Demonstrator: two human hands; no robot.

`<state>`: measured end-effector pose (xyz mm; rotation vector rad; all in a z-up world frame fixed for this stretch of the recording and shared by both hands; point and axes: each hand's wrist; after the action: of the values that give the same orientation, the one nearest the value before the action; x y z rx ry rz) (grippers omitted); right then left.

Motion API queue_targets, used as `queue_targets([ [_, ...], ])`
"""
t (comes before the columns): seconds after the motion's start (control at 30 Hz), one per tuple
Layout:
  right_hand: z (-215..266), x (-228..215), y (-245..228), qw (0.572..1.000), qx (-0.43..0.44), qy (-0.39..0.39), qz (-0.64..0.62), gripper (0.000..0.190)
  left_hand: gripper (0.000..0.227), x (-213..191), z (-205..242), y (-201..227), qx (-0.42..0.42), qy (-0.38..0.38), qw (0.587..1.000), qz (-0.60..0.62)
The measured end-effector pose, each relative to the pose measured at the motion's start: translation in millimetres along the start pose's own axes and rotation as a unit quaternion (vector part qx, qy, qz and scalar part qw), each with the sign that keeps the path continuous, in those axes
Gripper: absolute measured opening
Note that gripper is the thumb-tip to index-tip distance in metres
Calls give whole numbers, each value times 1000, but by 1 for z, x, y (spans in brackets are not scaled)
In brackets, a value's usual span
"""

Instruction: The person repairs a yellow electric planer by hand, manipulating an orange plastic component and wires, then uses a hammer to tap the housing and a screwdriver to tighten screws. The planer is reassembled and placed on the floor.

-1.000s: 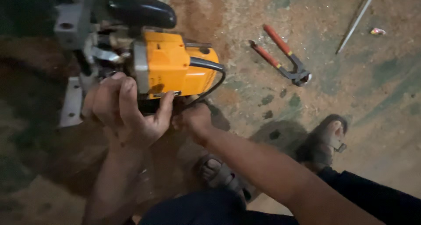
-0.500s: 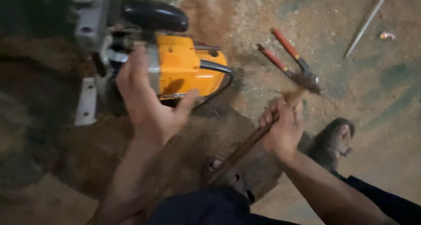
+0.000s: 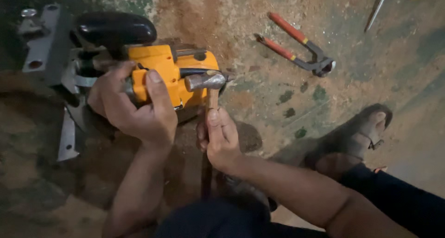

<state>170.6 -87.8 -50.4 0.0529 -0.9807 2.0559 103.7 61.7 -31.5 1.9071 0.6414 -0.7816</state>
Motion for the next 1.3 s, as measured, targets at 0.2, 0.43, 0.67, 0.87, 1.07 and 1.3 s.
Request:
queue_targets([
  [0.2, -7, 6, -10, 996, -12, 29, 79, 35, 25, -4, 2, 0, -8, -4, 1000, 5],
  [0.43, -10, 1, -10, 985, -35, 87, 142, 35, 25, -2, -3, 2, 12, 16, 1000, -16],
  [0.67, -5, 2, -7, 994, -36, 40, 93, 34, 38, -4, -9, 8, -7, 22, 1000, -2],
  [0.87, -7, 2, -14, 983, -34, 54, 174, 25, 44, -1, -13, 8, -9, 23, 1000, -10],
  [1.07, -13, 2, -22, 961, -44, 20, 271, 31, 44, 3, -12, -2, 4, 35, 999, -22],
  [1.3, -9, 7, -12, 989, -1, 73, 127, 29, 43, 1, -5, -2, -25, 40, 999, -3],
])
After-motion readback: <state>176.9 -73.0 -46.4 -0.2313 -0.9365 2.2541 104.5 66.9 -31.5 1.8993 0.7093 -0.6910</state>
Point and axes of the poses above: each hand's wrist, its own z-axis away from the middle knuckle, its own x-axis out of the palm, y = z × x, and after that the axes turned 1 degree about z, right-handed
